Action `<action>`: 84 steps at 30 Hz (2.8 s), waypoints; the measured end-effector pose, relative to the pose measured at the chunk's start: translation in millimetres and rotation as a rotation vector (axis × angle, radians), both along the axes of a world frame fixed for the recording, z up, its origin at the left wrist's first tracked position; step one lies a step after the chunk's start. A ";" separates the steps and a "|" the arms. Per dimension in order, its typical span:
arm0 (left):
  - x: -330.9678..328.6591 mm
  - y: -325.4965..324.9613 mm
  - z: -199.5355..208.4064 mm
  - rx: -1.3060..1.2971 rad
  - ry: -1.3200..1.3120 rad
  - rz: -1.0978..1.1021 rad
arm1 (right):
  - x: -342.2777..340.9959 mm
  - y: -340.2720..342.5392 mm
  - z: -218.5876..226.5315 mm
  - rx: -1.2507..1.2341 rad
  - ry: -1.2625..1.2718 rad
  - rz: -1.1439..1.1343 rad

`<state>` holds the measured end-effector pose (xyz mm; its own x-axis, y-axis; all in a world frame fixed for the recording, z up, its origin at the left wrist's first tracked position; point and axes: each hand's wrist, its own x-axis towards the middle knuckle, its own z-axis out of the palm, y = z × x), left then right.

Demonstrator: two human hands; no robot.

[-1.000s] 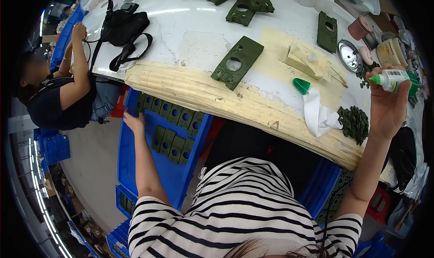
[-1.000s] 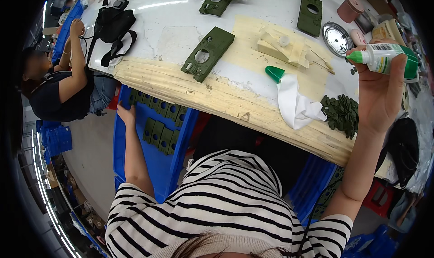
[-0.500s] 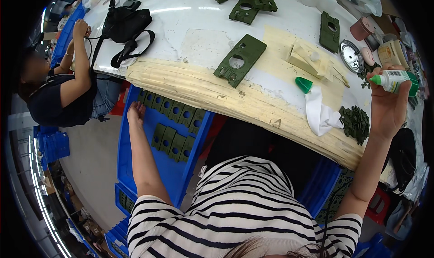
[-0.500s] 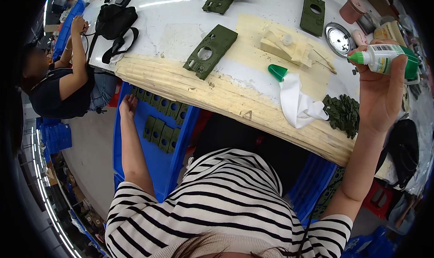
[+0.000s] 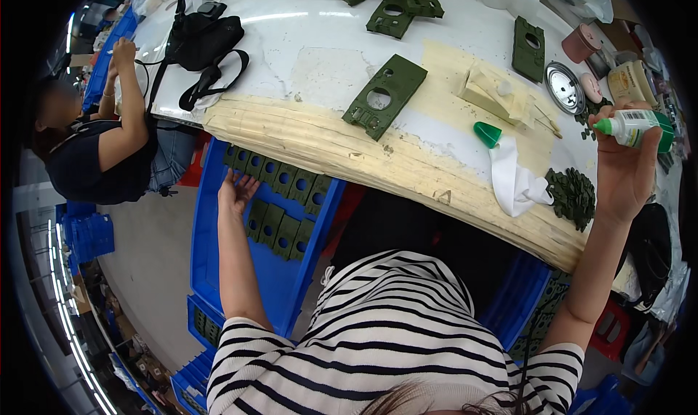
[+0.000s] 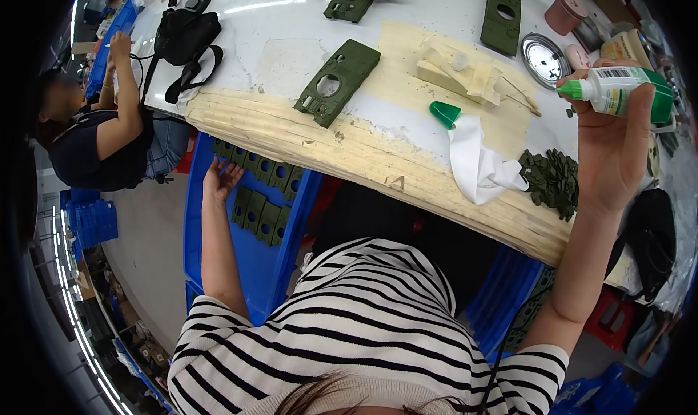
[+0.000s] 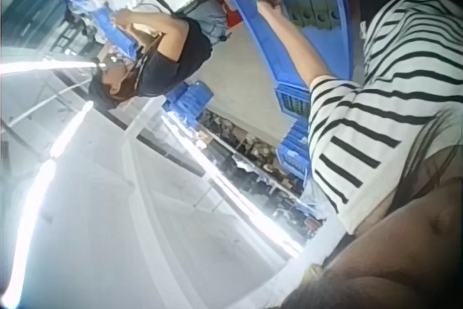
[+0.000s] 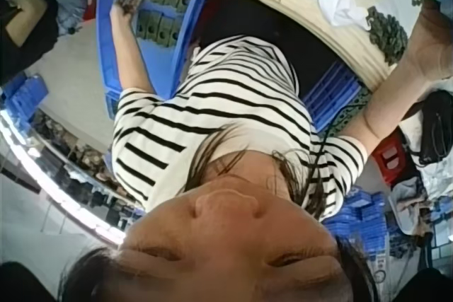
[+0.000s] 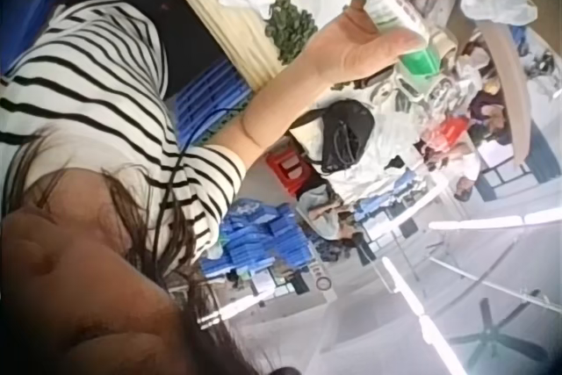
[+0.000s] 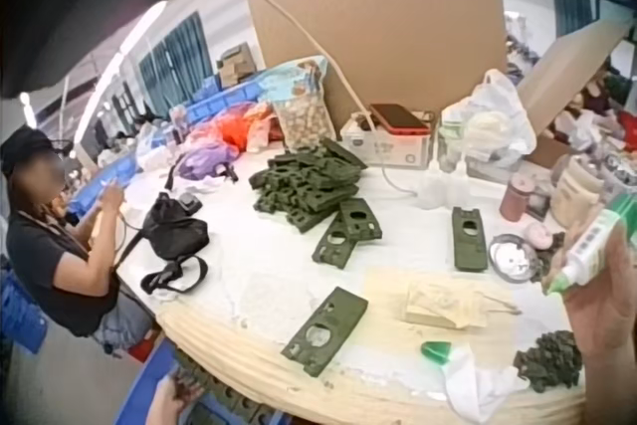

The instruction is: Applying glue and attaching small plastic components to a green toy tank part.

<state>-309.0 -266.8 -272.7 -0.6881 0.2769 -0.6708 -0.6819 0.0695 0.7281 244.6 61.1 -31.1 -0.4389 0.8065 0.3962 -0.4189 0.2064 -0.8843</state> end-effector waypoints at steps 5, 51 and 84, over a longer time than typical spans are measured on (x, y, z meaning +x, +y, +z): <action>45.8 -5.9 20.0 -0.042 -0.004 0.045 | 5.7 1.4 -1.9 -0.005 -0.030 -0.009; 252.4 351.0 252.4 -0.570 1.897 -1.165 | -8.9 -8.6 0.9 0.001 0.013 -0.049; 282.1 282.7 263.9 1.089 0.614 -1.277 | -60.6 -18.3 25.2 0.006 0.046 -0.011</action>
